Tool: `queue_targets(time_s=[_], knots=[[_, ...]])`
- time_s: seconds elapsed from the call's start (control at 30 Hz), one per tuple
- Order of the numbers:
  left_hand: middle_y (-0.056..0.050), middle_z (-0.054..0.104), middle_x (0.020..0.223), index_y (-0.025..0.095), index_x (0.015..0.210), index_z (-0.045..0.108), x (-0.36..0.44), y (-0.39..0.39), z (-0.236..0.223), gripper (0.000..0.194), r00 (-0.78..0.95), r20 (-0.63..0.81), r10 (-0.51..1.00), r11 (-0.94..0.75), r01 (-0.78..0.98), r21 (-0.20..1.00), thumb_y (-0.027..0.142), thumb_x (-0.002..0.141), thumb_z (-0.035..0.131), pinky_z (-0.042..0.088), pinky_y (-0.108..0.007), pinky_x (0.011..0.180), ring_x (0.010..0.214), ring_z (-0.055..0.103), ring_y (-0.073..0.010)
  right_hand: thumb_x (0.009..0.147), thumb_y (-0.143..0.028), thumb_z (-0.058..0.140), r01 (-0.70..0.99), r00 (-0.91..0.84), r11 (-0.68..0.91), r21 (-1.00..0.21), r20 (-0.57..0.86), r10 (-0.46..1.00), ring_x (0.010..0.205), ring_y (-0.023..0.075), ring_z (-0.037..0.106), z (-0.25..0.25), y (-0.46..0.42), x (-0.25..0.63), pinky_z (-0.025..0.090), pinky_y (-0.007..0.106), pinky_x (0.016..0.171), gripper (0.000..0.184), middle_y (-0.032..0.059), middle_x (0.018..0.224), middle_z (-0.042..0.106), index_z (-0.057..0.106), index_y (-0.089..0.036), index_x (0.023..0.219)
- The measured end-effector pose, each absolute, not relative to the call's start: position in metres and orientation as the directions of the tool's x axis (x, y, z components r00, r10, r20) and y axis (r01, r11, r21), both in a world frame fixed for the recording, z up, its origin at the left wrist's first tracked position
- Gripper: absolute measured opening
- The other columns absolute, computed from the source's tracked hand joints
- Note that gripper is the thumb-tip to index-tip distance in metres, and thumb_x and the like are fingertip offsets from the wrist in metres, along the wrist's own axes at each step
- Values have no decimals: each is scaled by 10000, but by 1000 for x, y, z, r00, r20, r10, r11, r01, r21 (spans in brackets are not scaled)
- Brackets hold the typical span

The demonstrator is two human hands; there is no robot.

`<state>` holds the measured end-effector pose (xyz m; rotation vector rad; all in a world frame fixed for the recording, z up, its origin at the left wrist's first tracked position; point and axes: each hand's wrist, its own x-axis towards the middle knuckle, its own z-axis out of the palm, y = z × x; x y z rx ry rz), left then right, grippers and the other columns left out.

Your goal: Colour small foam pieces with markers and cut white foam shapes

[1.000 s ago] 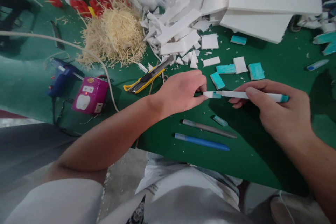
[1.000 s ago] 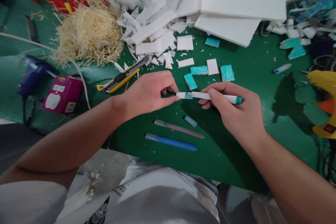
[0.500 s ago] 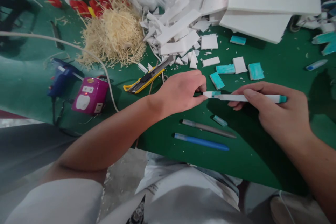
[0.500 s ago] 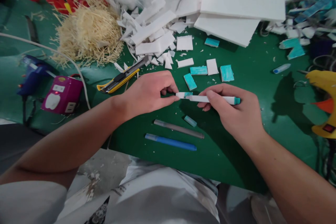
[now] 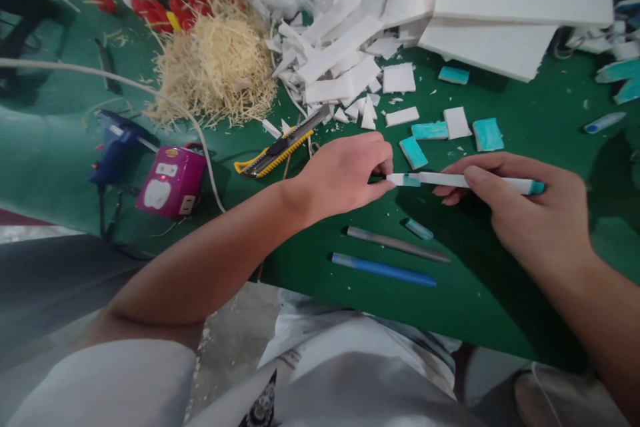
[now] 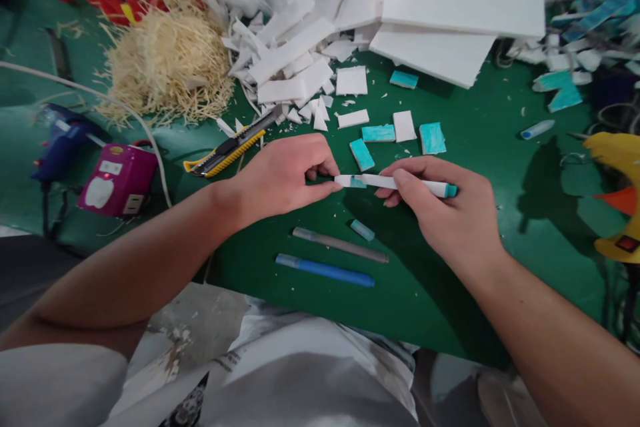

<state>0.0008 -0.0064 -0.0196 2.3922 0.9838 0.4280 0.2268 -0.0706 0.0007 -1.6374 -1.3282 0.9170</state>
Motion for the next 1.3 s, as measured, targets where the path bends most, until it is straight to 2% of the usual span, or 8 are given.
queue_targets(time_s=[0.63, 1.3], knots=[[0, 651, 860, 173, 874, 683, 1, -7, -19, 91, 684, 96, 723, -607, 563, 561, 197, 905, 764, 415, -253, 668, 750, 597, -131, 758, -283, 687, 358, 191, -112, -927, -44, 981, 512, 137, 666, 0, -69, 226, 590, 270, 534, 140, -11, 576, 712, 782, -280, 656], [-5, 667, 873, 179, 874, 680, 0, -7, -19, 81, 686, 102, 720, -609, 555, 566, 199, 911, 749, 422, -252, 666, 737, 596, -130, 772, -275, 689, 396, 152, -85, -914, -26, 988, 552, 157, 672, 0, -71, 229, 599, 300, 564, 138, -6, 616, 730, 787, -271, 674]])
